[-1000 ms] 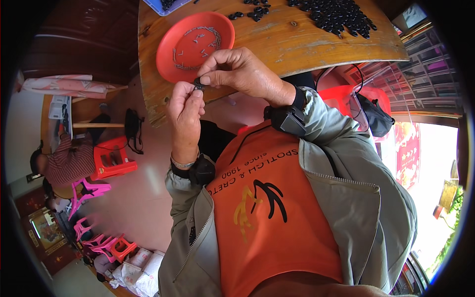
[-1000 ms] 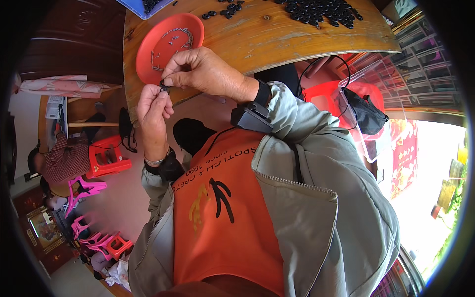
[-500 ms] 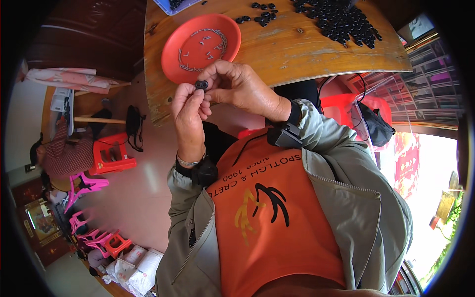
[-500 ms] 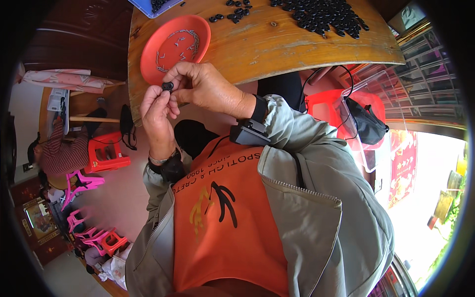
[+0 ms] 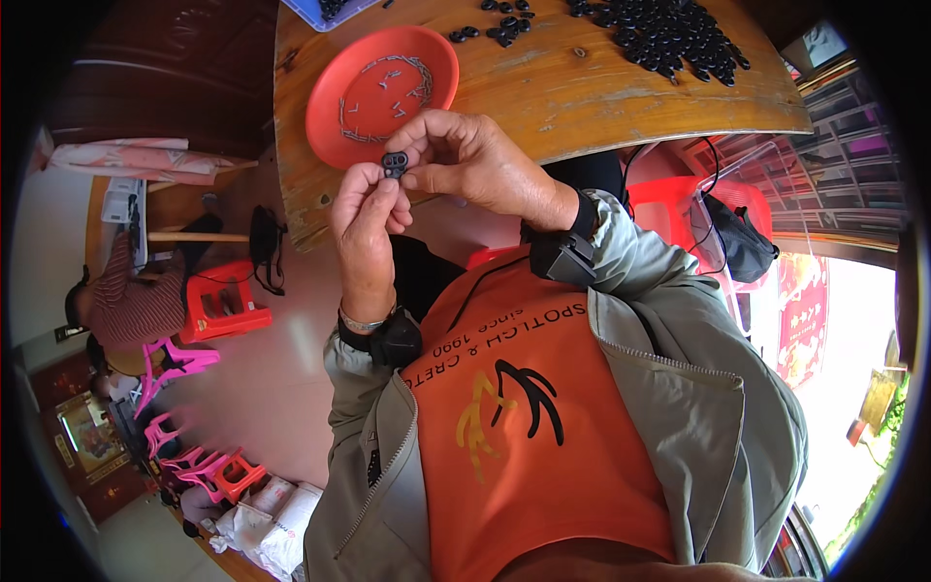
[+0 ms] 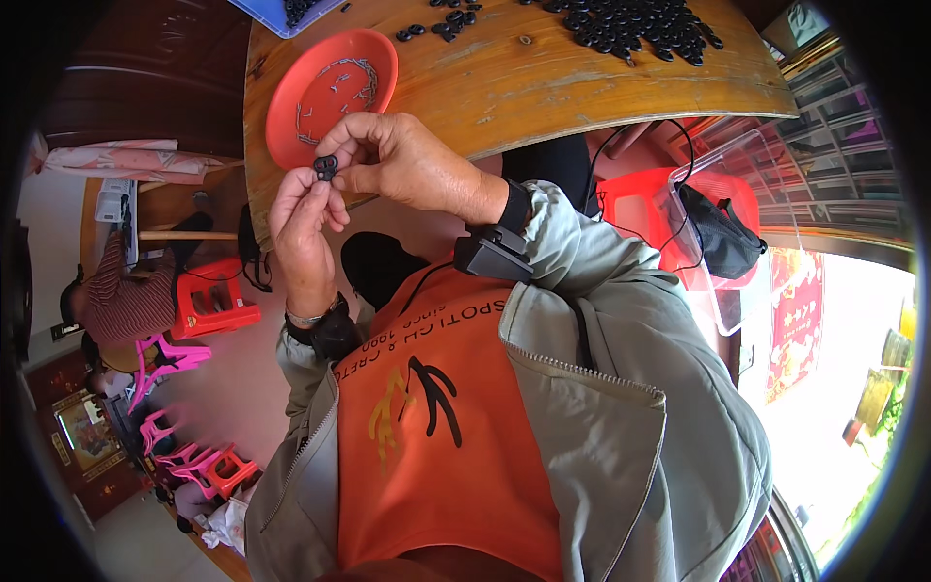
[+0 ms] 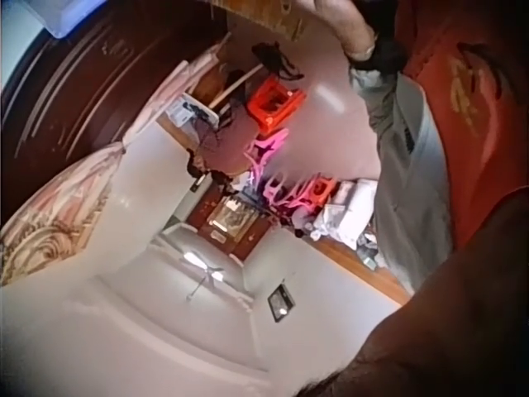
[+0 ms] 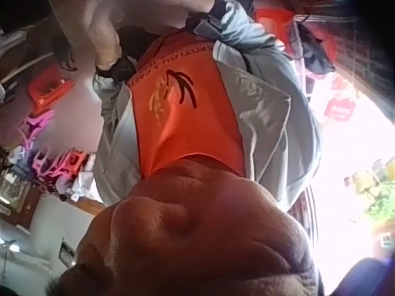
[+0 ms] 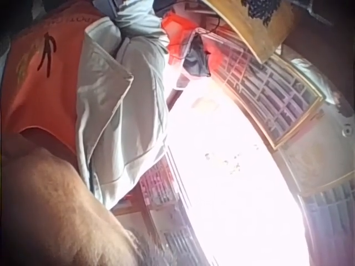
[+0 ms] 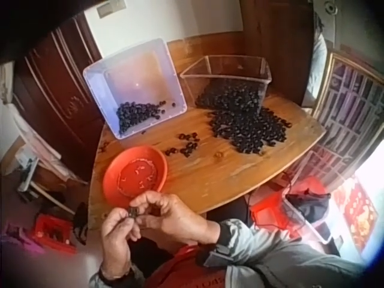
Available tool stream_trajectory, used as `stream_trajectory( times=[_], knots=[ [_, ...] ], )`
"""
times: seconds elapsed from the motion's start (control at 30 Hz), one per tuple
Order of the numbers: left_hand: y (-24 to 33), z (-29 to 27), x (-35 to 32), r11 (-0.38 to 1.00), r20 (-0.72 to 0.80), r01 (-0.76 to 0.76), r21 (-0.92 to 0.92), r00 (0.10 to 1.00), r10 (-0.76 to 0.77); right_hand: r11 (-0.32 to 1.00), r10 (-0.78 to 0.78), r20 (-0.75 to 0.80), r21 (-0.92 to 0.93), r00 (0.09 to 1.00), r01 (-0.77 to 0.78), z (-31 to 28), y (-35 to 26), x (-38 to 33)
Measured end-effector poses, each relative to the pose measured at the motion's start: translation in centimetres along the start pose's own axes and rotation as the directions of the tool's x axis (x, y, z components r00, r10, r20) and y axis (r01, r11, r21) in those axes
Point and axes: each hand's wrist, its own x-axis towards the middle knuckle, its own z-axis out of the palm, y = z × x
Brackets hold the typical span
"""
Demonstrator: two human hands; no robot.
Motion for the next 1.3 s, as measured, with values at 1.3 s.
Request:
stream_trajectory(
  times=[1.3],
  knots=[
    [1.0,-0.3,-0.6,0.968,0.044,-0.075,0.238,0.997,0.066,0.997,-0.049,0.031,0.063,0.998,0.047,0.4,0.5,-0.7]
  ],
)
